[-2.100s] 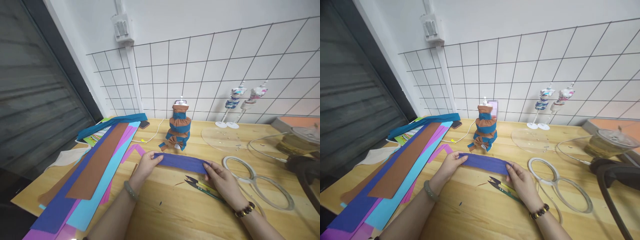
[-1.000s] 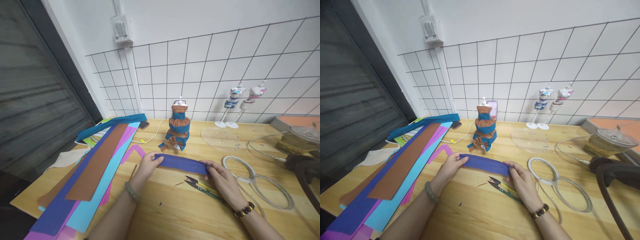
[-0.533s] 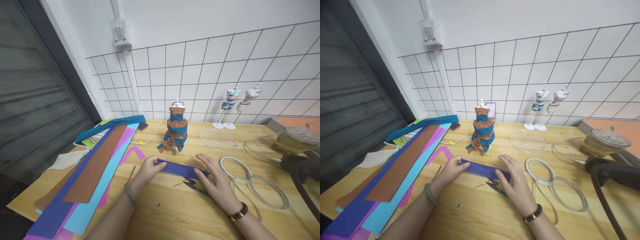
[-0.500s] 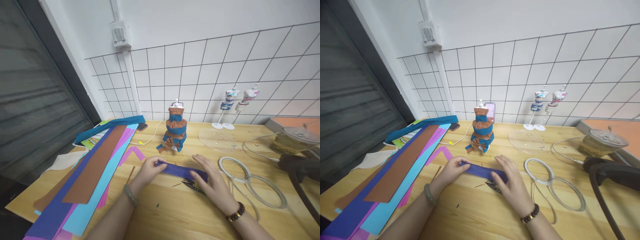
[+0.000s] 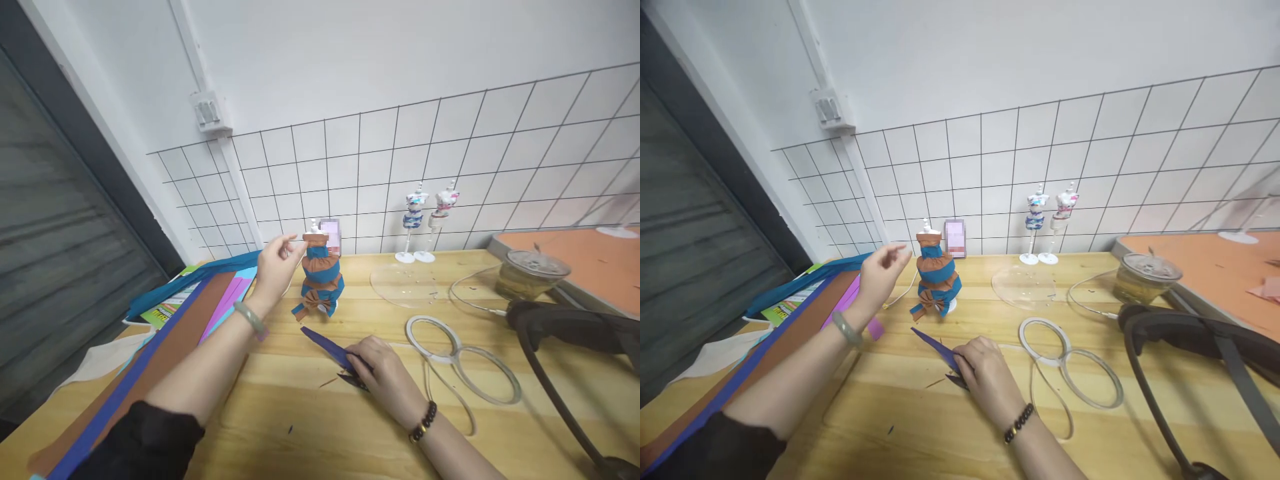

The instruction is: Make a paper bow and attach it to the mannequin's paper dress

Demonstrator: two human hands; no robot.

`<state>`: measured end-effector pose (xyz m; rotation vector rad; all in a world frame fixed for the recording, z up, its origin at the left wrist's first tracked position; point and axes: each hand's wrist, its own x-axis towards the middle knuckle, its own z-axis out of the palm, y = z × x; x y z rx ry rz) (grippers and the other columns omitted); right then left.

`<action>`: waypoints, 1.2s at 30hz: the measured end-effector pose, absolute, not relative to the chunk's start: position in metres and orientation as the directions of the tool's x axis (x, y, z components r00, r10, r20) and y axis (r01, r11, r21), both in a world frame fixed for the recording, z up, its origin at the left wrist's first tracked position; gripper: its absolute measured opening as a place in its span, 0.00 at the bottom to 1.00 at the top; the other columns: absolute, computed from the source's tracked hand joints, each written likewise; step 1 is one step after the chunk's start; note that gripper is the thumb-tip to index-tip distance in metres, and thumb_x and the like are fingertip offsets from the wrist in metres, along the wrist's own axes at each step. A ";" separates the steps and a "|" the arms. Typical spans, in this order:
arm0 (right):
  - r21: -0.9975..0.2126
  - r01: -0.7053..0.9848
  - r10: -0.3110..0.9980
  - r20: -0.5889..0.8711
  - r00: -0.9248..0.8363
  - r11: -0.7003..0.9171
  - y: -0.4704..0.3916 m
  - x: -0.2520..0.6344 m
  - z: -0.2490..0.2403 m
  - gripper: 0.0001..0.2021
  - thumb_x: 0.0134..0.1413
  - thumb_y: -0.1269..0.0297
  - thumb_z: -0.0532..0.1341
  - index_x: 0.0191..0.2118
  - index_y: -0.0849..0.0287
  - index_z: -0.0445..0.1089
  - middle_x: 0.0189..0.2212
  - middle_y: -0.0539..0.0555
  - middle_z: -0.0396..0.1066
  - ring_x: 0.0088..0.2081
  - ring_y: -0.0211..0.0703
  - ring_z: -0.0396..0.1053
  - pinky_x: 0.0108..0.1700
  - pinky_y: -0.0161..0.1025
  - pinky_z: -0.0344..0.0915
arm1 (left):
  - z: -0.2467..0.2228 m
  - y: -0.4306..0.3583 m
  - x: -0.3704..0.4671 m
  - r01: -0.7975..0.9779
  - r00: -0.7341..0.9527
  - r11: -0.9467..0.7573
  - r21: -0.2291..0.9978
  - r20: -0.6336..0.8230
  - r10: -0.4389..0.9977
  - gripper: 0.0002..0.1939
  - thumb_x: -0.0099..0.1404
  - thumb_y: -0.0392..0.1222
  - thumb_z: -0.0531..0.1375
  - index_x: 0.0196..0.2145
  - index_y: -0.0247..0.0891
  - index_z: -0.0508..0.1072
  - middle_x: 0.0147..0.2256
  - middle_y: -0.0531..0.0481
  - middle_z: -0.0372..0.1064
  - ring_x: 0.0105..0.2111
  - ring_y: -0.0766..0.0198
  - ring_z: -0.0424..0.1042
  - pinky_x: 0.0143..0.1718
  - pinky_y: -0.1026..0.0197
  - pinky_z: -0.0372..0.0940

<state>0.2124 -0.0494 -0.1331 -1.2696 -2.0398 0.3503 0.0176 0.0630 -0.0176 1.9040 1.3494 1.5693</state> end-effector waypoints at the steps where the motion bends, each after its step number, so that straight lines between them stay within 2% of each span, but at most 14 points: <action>1: -0.554 0.675 0.863 0.420 -0.280 0.488 -0.050 0.212 -0.133 0.12 0.60 0.64 0.50 0.36 0.56 0.72 0.28 0.55 0.72 0.33 0.45 0.67 0.38 0.43 0.63 | -0.005 0.073 0.024 0.501 -0.039 -0.524 0.689 0.623 0.782 0.19 0.56 0.51 0.59 0.43 0.39 0.71 0.29 0.52 0.65 0.29 0.65 0.63 0.34 0.63 0.59; 4: -0.551 0.670 0.857 0.430 -0.285 0.499 -0.050 0.213 -0.133 0.13 0.60 0.64 0.50 0.36 0.56 0.72 0.28 0.55 0.72 0.33 0.45 0.67 0.38 0.43 0.63 | 0.022 0.097 0.044 0.582 0.065 -0.598 0.551 0.702 0.709 0.20 0.55 0.49 0.60 0.45 0.39 0.70 0.35 0.50 0.66 0.30 0.66 0.62 0.35 0.63 0.59; 6: -0.549 0.671 0.856 0.434 -0.281 0.498 -0.051 0.214 -0.132 0.13 0.61 0.64 0.50 0.36 0.56 0.72 0.28 0.55 0.72 0.34 0.45 0.67 0.38 0.43 0.62 | 0.032 0.105 0.054 0.596 0.161 -0.635 0.490 0.703 0.693 0.16 0.55 0.48 0.61 0.39 0.38 0.73 0.34 0.50 0.67 0.30 0.66 0.62 0.34 0.62 0.59; 9: -0.548 0.676 0.858 0.436 -0.273 0.493 -0.053 0.216 -0.130 0.13 0.61 0.65 0.50 0.35 0.57 0.71 0.28 0.55 0.72 0.34 0.45 0.66 0.38 0.43 0.62 | 0.038 0.111 0.059 0.591 0.156 -0.618 0.519 0.678 0.718 0.09 0.55 0.45 0.61 0.30 0.37 0.73 0.28 0.51 0.68 0.28 0.65 0.64 0.31 0.63 0.59; 12: -0.547 0.678 0.858 0.437 -0.270 0.491 -0.054 0.216 -0.128 0.12 0.61 0.66 0.50 0.36 0.56 0.71 0.28 0.55 0.72 0.34 0.45 0.66 0.38 0.42 0.62 | 0.038 0.114 0.056 0.576 0.134 -0.606 0.548 0.669 0.731 0.07 0.54 0.43 0.60 0.27 0.37 0.72 0.25 0.51 0.68 0.28 0.65 0.65 0.29 0.63 0.59; 21: -0.556 0.670 0.861 0.427 -0.277 0.492 -0.055 0.214 -0.130 0.12 0.60 0.66 0.50 0.35 0.57 0.72 0.28 0.55 0.72 0.33 0.45 0.66 0.38 0.42 0.62 | 0.037 0.117 0.035 0.522 0.106 -0.566 0.638 0.610 0.785 0.08 0.52 0.43 0.62 0.29 0.36 0.74 0.29 0.48 0.72 0.31 0.62 0.70 0.33 0.60 0.63; 30: -0.563 0.669 0.865 0.419 -0.276 0.486 -0.055 0.215 -0.131 0.13 0.60 0.66 0.50 0.35 0.57 0.72 0.28 0.55 0.72 0.33 0.45 0.67 0.38 0.41 0.63 | 0.034 0.116 0.036 0.462 0.112 -0.559 0.689 0.580 0.807 0.13 0.52 0.43 0.62 0.35 0.35 0.75 0.33 0.45 0.73 0.34 0.60 0.71 0.35 0.58 0.65; 36: -0.567 0.668 0.868 0.412 -0.276 0.481 -0.052 0.213 -0.130 0.13 0.60 0.67 0.50 0.36 0.58 0.72 0.29 0.55 0.72 0.34 0.45 0.67 0.38 0.42 0.63 | 0.035 0.112 0.042 0.437 0.145 -0.572 0.694 0.574 0.806 0.11 0.53 0.44 0.62 0.32 0.34 0.76 0.30 0.45 0.74 0.32 0.61 0.71 0.34 0.59 0.65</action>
